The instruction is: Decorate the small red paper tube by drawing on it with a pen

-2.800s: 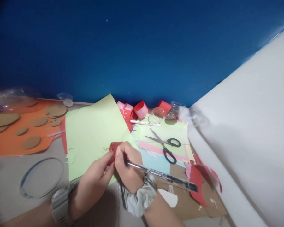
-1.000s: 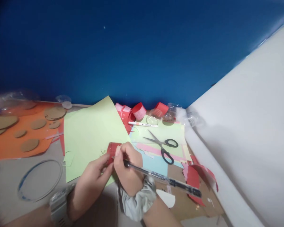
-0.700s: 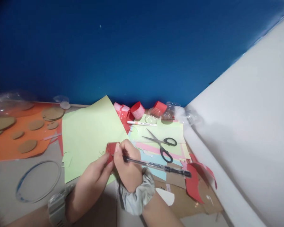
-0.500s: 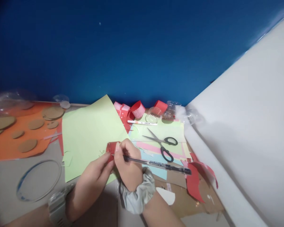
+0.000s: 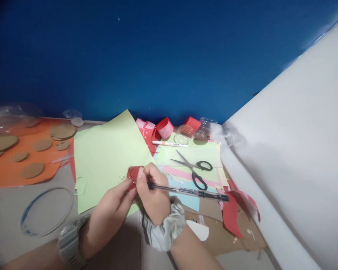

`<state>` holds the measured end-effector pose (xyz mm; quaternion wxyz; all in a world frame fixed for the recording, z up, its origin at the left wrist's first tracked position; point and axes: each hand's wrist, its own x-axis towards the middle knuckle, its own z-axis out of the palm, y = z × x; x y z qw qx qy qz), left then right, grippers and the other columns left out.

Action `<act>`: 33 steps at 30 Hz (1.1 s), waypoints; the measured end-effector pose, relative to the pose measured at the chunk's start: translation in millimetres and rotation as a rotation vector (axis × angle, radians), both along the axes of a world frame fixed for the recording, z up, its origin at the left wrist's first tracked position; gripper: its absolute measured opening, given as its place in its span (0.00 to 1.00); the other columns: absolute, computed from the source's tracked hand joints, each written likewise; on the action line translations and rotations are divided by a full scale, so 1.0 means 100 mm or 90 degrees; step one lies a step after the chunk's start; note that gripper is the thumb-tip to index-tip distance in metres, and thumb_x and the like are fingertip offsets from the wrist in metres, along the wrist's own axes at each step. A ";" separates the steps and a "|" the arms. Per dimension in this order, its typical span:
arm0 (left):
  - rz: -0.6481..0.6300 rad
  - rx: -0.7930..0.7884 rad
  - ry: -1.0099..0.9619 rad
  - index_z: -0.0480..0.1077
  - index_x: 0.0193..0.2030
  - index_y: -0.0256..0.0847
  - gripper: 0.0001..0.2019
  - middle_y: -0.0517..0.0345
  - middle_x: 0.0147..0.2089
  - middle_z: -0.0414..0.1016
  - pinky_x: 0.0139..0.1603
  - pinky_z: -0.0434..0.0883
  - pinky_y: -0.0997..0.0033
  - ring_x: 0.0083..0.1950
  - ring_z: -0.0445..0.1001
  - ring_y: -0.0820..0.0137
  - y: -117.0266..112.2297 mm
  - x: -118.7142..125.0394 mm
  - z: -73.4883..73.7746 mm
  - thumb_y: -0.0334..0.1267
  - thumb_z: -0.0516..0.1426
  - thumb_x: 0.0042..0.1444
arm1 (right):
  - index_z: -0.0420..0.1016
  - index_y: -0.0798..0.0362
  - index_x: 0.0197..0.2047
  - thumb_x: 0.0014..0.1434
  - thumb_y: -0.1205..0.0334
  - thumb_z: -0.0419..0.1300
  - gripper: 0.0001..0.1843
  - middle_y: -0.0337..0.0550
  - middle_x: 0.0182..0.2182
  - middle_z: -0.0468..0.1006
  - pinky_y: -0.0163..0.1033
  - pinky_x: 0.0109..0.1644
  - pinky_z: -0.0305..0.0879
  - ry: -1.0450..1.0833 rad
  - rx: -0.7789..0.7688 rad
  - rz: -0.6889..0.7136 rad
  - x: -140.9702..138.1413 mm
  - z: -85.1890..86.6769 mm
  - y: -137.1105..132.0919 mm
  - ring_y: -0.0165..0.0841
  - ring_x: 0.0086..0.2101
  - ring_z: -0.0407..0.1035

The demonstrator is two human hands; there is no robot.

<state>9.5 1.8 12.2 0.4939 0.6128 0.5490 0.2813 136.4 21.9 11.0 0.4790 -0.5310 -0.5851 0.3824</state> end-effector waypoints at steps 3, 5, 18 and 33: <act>0.004 0.004 0.011 0.64 0.34 0.42 0.11 0.56 0.35 0.73 0.42 0.65 0.66 0.37 0.71 0.65 0.00 0.00 -0.01 0.40 0.46 0.65 | 0.59 0.50 0.26 0.67 0.56 0.51 0.17 0.30 0.20 0.57 0.33 0.26 0.55 0.005 0.000 -0.013 -0.01 0.01 0.00 0.26 0.21 0.55; 0.005 0.002 0.007 0.65 0.35 0.42 0.10 0.56 0.35 0.74 0.43 0.66 0.65 0.38 0.72 0.64 0.00 0.00 -0.01 0.39 0.46 0.65 | 0.58 0.50 0.26 0.67 0.58 0.51 0.17 0.30 0.20 0.57 0.33 0.26 0.54 -0.011 0.007 -0.001 -0.01 0.02 0.00 0.26 0.22 0.54; 0.005 -0.015 -0.002 0.64 0.35 0.42 0.10 0.55 0.36 0.74 0.43 0.66 0.67 0.38 0.71 0.65 0.01 -0.01 0.04 0.38 0.46 0.65 | 0.59 0.51 0.26 0.67 0.60 0.51 0.16 0.32 0.21 0.60 0.34 0.27 0.56 -0.053 0.032 0.031 -0.01 0.05 -0.01 0.27 0.23 0.56; 0.006 -0.008 -0.010 0.64 0.36 0.41 0.09 0.54 0.36 0.74 0.43 0.66 0.66 0.38 0.72 0.65 -0.01 -0.02 0.04 0.37 0.46 0.64 | 0.59 0.51 0.27 0.66 0.61 0.50 0.15 0.33 0.22 0.61 0.34 0.29 0.57 -0.088 0.042 0.044 0.03 0.04 -0.02 0.27 0.23 0.58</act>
